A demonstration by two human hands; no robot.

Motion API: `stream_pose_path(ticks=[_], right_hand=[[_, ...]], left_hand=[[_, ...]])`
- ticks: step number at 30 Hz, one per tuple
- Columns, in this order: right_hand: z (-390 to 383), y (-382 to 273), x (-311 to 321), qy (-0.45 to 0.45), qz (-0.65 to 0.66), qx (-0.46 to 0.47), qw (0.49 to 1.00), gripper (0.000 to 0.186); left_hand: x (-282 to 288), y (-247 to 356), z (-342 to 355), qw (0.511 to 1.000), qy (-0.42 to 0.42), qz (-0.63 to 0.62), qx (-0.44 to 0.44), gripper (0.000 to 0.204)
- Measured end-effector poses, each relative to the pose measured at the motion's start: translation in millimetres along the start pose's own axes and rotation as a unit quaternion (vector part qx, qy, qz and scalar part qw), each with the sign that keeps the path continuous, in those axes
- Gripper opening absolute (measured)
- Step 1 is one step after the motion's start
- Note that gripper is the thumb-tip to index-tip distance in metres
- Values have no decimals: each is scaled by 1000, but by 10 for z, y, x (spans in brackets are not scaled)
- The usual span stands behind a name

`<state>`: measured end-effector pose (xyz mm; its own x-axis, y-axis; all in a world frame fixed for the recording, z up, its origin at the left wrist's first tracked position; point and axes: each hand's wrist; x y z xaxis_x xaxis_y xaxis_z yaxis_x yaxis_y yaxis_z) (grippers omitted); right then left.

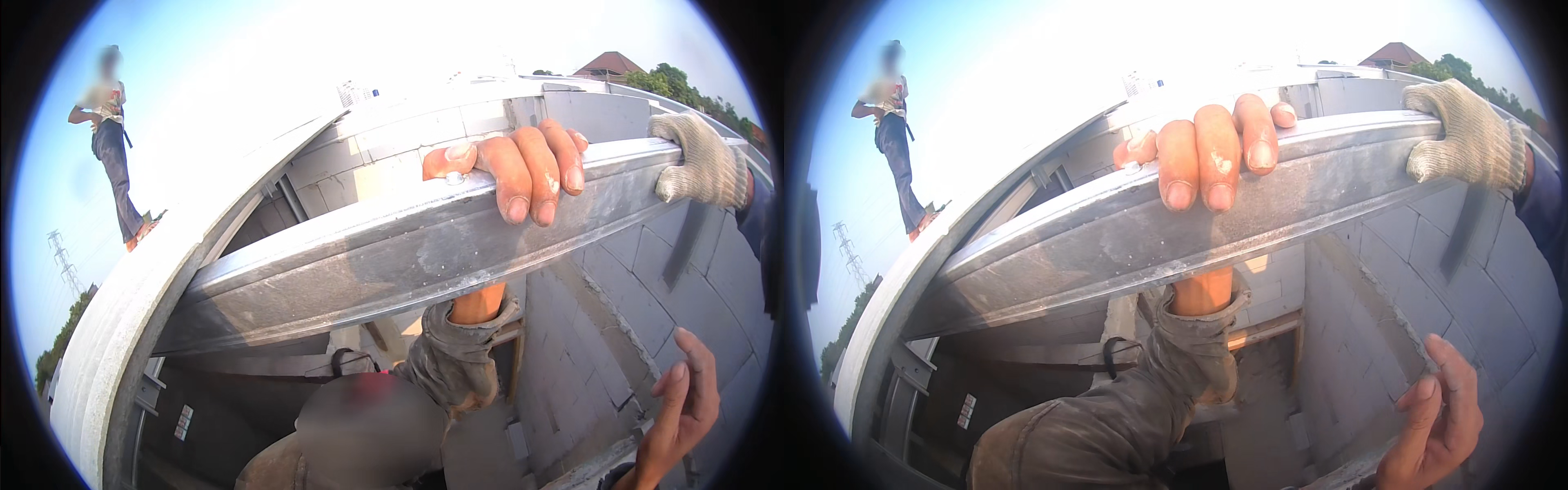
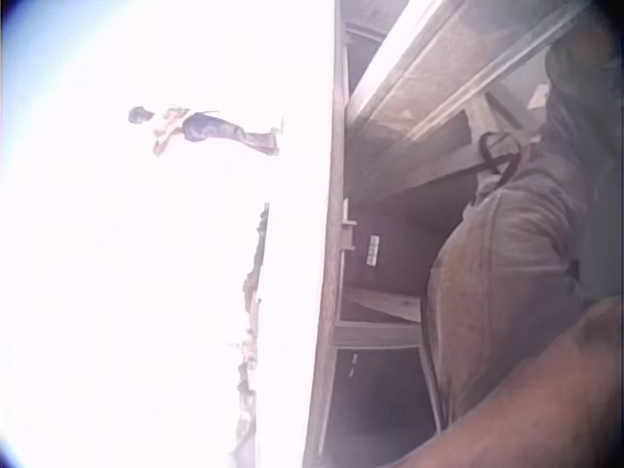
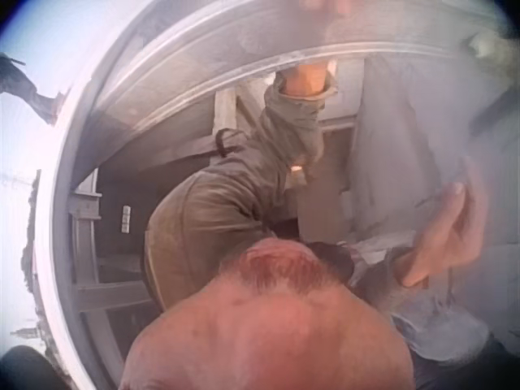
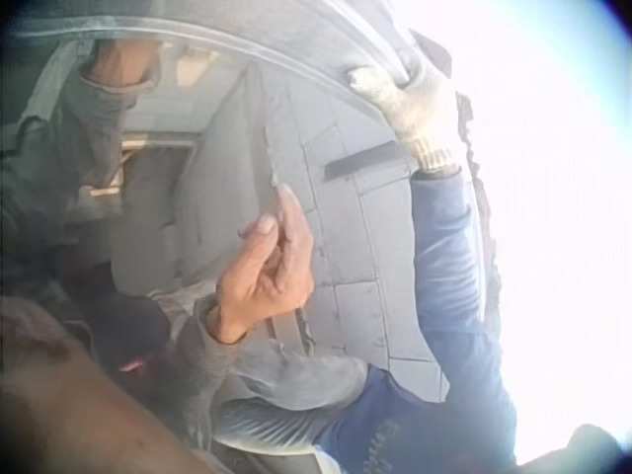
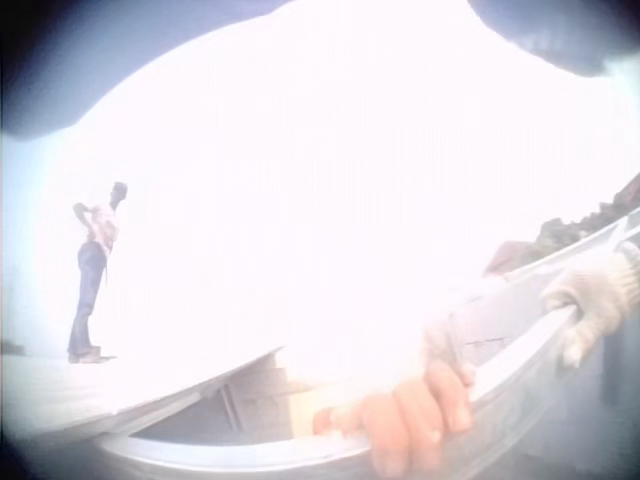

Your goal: The person positions and aligns a large white corrugated roof sheet onto a metal frame on a rooftop. They adjust the sheet's position multiple times to fit it over the frame while another worker assists nearby.

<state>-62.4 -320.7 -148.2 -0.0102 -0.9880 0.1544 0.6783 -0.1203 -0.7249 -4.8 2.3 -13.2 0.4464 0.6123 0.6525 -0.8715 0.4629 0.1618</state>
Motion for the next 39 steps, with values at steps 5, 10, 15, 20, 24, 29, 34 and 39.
stream_pose_path(ticks=[5,10,15,20,24,29,34,39], right_hand=[[1141,-1283,-479,-176,52,301,936,27],[1831,-1204,-492,-121,20,360,925,27],[2231,-375,-547,-124,-53,300,945,26],[2488,-385,-563,-106,-189,433,875,24],[2471,-169,-519,-68,-277,516,807,29],[2115,-540,-597,-79,-341,403,846,30],[2371,-444,-543,-149,-241,486,827,32],[2309,-328,-614,-83,-308,462,828,34]], left_hand=[[-246,67,377,976,217,-20,-28,55],[-89,-42,237,987,143,-76,-18,58],[64,194,47,996,72,1,44,56],[155,77,203,999,20,-31,-5,57],[249,-85,258,998,-32,-45,-38,39],[199,-157,152,994,-9,-58,-90,26],[-21,113,183,991,113,-39,57,33],[-142,120,270,980,187,-19,59,43]])
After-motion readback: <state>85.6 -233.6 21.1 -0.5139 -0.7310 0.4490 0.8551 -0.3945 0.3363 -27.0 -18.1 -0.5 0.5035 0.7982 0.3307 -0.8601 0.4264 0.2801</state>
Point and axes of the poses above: each hand's wrist, its own z-axis towards the middle knuckle, its own x-axis out of the back of the hand, y = z × x, and after that the axes turned 1 degree about -y, right-handed
